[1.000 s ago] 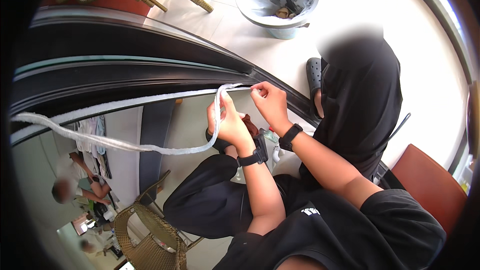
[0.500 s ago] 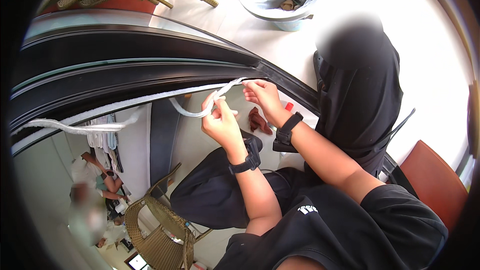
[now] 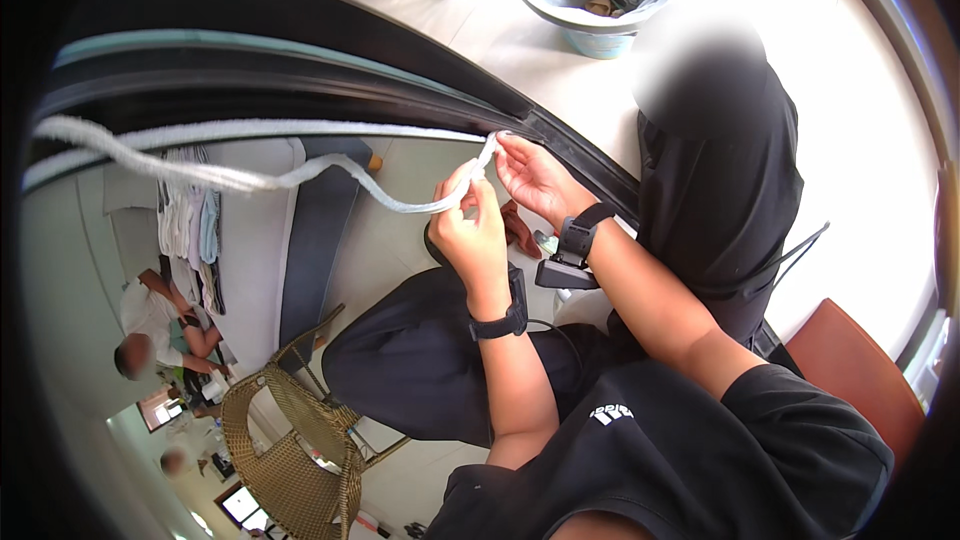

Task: The person installs a white fuzzy weather seal strip along the bottom edge of a sliding door frame. They press the seal into the track and adjust it by hand to fit the contour of the frame.

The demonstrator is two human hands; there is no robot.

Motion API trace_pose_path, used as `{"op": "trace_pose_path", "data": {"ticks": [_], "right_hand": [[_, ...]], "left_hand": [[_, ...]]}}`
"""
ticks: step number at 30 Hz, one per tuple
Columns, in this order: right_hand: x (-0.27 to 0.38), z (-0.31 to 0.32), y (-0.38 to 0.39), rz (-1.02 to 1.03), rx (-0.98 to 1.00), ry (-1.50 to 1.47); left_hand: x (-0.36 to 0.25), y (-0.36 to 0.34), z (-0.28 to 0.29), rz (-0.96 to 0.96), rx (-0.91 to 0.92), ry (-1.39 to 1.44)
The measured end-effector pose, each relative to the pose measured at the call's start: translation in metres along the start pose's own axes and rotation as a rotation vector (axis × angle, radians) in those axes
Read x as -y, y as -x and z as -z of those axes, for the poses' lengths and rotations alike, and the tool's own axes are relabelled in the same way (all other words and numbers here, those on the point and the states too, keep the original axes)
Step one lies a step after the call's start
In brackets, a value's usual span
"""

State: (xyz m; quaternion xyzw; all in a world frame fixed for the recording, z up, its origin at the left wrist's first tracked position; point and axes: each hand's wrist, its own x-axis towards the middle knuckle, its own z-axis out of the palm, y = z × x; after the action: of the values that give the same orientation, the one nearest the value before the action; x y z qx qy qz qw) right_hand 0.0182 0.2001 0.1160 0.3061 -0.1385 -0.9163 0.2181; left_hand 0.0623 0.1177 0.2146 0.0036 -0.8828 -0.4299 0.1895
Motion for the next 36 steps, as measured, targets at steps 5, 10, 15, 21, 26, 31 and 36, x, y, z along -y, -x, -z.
{"op": "trace_pose_path", "data": {"ticks": [5,10,15,21,26,31,36], "right_hand": [[0.0,0.003,-0.003,-0.003,-0.004,0.007],[0.002,0.008,-0.007,-0.036,0.009,-0.051],[-0.003,0.009,-0.005,0.009,0.028,-0.072],[-0.008,0.004,-0.002,0.052,-0.007,-0.091],[-0.013,0.013,-0.006,0.144,0.045,0.111],[-0.01,0.012,-0.001,0.14,0.037,0.158],[-0.004,0.008,0.015,0.377,-0.065,0.674]], "left_hand": [[0.003,0.003,0.004,0.02,-0.019,0.037],[0.004,0.003,0.004,0.041,-0.002,0.105],[0.007,0.002,0.005,0.05,-0.015,0.134],[0.011,0.003,0.0,0.236,-0.047,0.343],[0.038,0.0,-0.022,0.158,0.083,0.141],[0.053,-0.007,-0.043,0.308,0.085,0.221],[0.059,-0.001,-0.063,0.357,-0.04,0.188]]}}
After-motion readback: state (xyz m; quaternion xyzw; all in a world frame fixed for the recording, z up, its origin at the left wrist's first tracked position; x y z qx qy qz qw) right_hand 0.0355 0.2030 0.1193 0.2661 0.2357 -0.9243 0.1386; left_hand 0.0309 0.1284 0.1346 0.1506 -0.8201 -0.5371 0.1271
